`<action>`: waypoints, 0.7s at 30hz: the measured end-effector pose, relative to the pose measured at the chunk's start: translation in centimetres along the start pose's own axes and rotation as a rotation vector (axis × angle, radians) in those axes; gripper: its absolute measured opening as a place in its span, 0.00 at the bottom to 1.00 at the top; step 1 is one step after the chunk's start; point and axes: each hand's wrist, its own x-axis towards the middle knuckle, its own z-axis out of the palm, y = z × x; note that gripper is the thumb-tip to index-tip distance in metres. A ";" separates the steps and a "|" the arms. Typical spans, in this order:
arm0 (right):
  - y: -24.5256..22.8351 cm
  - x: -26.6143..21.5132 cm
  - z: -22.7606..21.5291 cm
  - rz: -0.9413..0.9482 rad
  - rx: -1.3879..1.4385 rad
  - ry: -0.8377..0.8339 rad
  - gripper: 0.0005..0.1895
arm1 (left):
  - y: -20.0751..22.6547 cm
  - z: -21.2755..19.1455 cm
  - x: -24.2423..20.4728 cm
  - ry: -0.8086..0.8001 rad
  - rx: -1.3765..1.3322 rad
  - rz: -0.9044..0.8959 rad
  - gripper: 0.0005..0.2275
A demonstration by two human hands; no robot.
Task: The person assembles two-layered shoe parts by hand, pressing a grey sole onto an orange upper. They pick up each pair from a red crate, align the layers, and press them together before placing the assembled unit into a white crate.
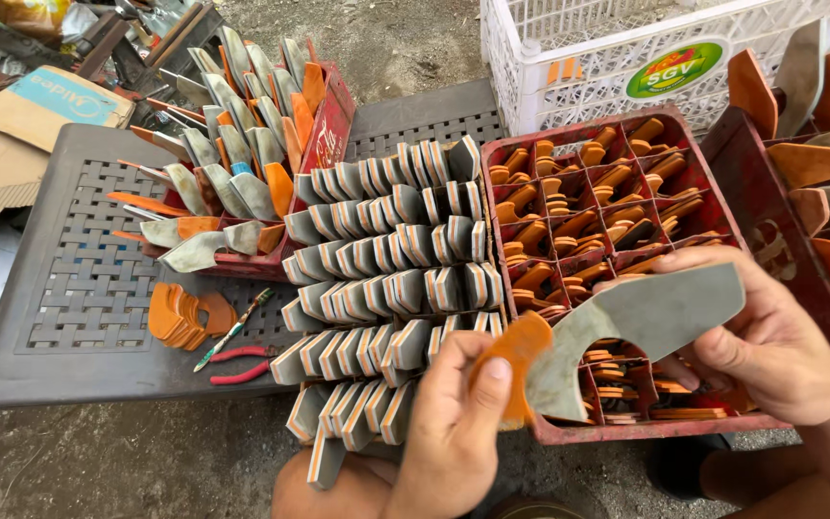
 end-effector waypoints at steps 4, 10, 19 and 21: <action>0.5 0.1 0.7 -0.058 0.051 -0.090 0.30 | -0.5 1.6 -0.2 -0.108 0.017 0.048 0.09; 1.4 0.6 0.2 0.022 0.110 -0.071 0.32 | -0.9 3.1 -0.5 -0.095 0.021 -0.024 0.10; 0.8 0.9 1.4 0.020 0.267 -0.144 0.28 | -1.2 3.1 -0.2 -0.239 -0.295 -0.203 0.10; 1.0 1.2 1.9 0.072 0.144 -0.023 0.29 | -1.2 3.3 -0.2 -0.188 -0.179 -0.081 0.10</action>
